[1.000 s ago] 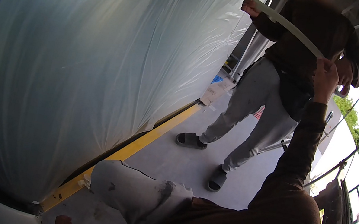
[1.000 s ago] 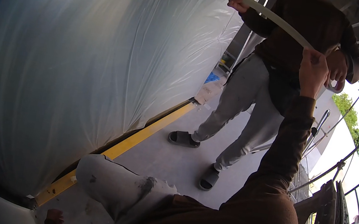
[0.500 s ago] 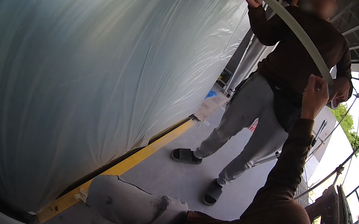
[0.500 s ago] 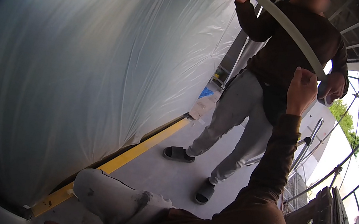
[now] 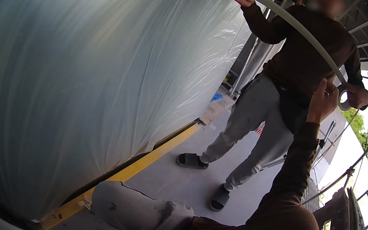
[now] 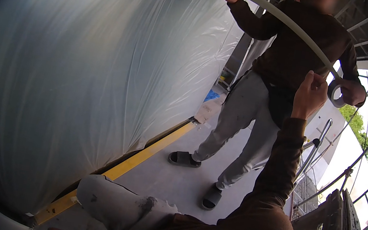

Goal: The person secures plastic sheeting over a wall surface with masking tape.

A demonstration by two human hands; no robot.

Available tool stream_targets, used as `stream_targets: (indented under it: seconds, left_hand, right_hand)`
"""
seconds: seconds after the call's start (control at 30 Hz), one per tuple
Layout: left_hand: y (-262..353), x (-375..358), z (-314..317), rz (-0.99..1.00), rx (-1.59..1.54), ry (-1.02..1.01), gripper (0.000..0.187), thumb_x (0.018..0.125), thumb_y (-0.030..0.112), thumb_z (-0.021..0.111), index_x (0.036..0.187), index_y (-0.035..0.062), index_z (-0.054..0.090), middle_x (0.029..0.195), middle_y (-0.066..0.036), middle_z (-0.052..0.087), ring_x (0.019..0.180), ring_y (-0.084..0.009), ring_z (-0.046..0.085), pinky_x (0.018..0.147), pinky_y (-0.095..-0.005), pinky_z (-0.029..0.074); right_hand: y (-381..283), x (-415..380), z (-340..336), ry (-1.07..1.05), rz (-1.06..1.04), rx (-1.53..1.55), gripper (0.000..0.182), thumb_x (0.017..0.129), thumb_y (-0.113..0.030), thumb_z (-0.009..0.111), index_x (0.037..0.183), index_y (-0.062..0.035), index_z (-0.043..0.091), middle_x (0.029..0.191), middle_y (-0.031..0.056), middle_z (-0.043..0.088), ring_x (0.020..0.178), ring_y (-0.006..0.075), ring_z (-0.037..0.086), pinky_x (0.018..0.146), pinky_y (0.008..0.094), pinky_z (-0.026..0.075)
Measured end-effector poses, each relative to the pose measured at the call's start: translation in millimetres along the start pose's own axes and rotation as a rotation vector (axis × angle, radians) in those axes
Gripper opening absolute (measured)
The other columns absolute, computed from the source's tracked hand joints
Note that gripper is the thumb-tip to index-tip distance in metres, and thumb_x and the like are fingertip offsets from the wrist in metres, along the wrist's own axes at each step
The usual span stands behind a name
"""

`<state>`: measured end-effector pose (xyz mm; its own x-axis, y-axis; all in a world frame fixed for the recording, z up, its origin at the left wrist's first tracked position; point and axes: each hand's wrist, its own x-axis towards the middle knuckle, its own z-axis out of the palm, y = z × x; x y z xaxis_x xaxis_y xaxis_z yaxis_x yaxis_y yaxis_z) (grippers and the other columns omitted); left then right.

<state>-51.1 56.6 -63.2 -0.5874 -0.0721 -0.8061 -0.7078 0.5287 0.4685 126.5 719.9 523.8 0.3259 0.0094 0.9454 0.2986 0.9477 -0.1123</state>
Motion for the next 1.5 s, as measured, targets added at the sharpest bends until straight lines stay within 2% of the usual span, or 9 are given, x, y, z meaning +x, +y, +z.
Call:
stream_targets:
  seconds: [0.13, 0.2, 0.37, 0.67, 0.9, 1.03, 1.1, 1.3, 1.5]
  left_hand:
    - [-7, 10, -3, 0.043, -0.021, -0.049, 0.034, 0.094, 0.018, 0.054, 0.123, 0.0011, 0.057, 0.110, -0.016, 0.062, 0.091, -0.0271, 0.060, 0.080, -0.0379, 0.052]
    - [-2, 5, 0, 0.001, 0.009, 0.001, 0.033, 0.093, 0.017, 0.055, 0.122, 0.0006, 0.058, 0.107, -0.016, 0.062, 0.089, -0.0268, 0.060, 0.076, -0.0374, 0.052]
    - [-29, 52, -3, 0.022, -0.044, -0.049, 0.030, 0.092, 0.015, 0.057, 0.117, -0.0016, 0.059, 0.104, -0.017, 0.062, 0.085, -0.0278, 0.060, 0.071, -0.0375, 0.053]
    - [-38, 77, -1, -0.010, -0.145, -0.066, 0.030, 0.092, 0.015, 0.057, 0.116, -0.0023, 0.059, 0.104, -0.018, 0.061, 0.083, -0.0285, 0.059, 0.069, -0.0389, 0.053]
    - [-9, 17, -1, 0.024, -0.094, -0.016, 0.032, 0.092, 0.016, 0.057, 0.119, -0.0015, 0.058, 0.107, -0.017, 0.061, 0.084, -0.0263, 0.059, 0.070, -0.0361, 0.052]
    - [-27, 51, -5, 0.104, 0.019, -0.089, 0.034, 0.092, 0.018, 0.058, 0.120, -0.0010, 0.058, 0.108, -0.015, 0.061, 0.083, -0.0251, 0.059, 0.072, -0.0346, 0.052]
    - [-15, 30, -2, 0.032, -0.006, 0.002, 0.033, 0.093, 0.018, 0.056, 0.120, -0.0007, 0.058, 0.109, -0.014, 0.061, 0.085, -0.0255, 0.060, 0.075, -0.0359, 0.053]
    - [-6, 10, -2, -0.017, -0.025, -0.016, 0.032, 0.096, 0.018, 0.050, 0.123, 0.0004, 0.056, 0.111, -0.015, 0.062, 0.092, -0.0270, 0.061, 0.080, -0.0386, 0.052]
    - [-14, 19, -1, -0.006, -0.025, 0.006, 0.035, 0.094, 0.021, 0.056, 0.121, 0.0004, 0.058, 0.107, -0.015, 0.063, 0.088, -0.0258, 0.060, 0.076, -0.0361, 0.052]
  right_hand:
    - [5, 2, -4, 0.019, 0.022, -0.027, 0.025, 0.086, -0.023, 0.068, 0.088, 0.0017, 0.061, 0.065, 0.0034, 0.059, 0.052, 0.0066, 0.053, 0.048, 0.0207, 0.041]
    - [1, 0, -8, 0.022, 0.154, -0.037, 0.026, 0.083, -0.026, 0.068, 0.086, -0.0003, 0.067, 0.077, 0.0088, 0.066, 0.068, 0.0147, 0.061, 0.068, 0.0300, 0.049]
    - [4, -2, -15, 0.061, 0.173, -0.053, 0.029, 0.084, -0.028, 0.067, 0.088, 0.0012, 0.066, 0.078, 0.0100, 0.066, 0.071, 0.0167, 0.062, 0.070, 0.0312, 0.049]
    - [15, 2, -23, 0.095, 0.175, -0.061, 0.031, 0.084, -0.029, 0.067, 0.091, 0.0020, 0.065, 0.085, 0.0117, 0.066, 0.076, 0.0198, 0.061, 0.073, 0.0333, 0.049]
    - [10, 9, -17, 0.091, 0.154, -0.061, 0.032, 0.084, -0.029, 0.067, 0.090, 0.0021, 0.065, 0.085, 0.0114, 0.065, 0.079, 0.0190, 0.061, 0.074, 0.0337, 0.049]
    - [4, 7, -11, 0.070, 0.156, -0.037, 0.032, 0.083, -0.030, 0.068, 0.090, 0.0018, 0.066, 0.082, 0.0104, 0.066, 0.077, 0.0183, 0.061, 0.073, 0.0325, 0.049]
    - [7, 7, -8, 0.001, 0.155, -0.015, 0.032, 0.084, -0.030, 0.068, 0.090, 0.0014, 0.066, 0.080, 0.0096, 0.066, 0.075, 0.0173, 0.061, 0.073, 0.0311, 0.049]
    - [5, -1, 0, -0.086, 0.170, -0.052, 0.033, 0.084, -0.032, 0.069, 0.093, 0.0001, 0.067, 0.083, 0.0094, 0.067, 0.078, 0.0164, 0.063, 0.074, 0.0303, 0.049]
    - [14, 4, 18, -0.188, 0.193, 0.057, 0.035, 0.084, -0.032, 0.069, 0.097, 0.0000, 0.067, 0.087, 0.0093, 0.069, 0.082, 0.0162, 0.065, 0.077, 0.0297, 0.049]
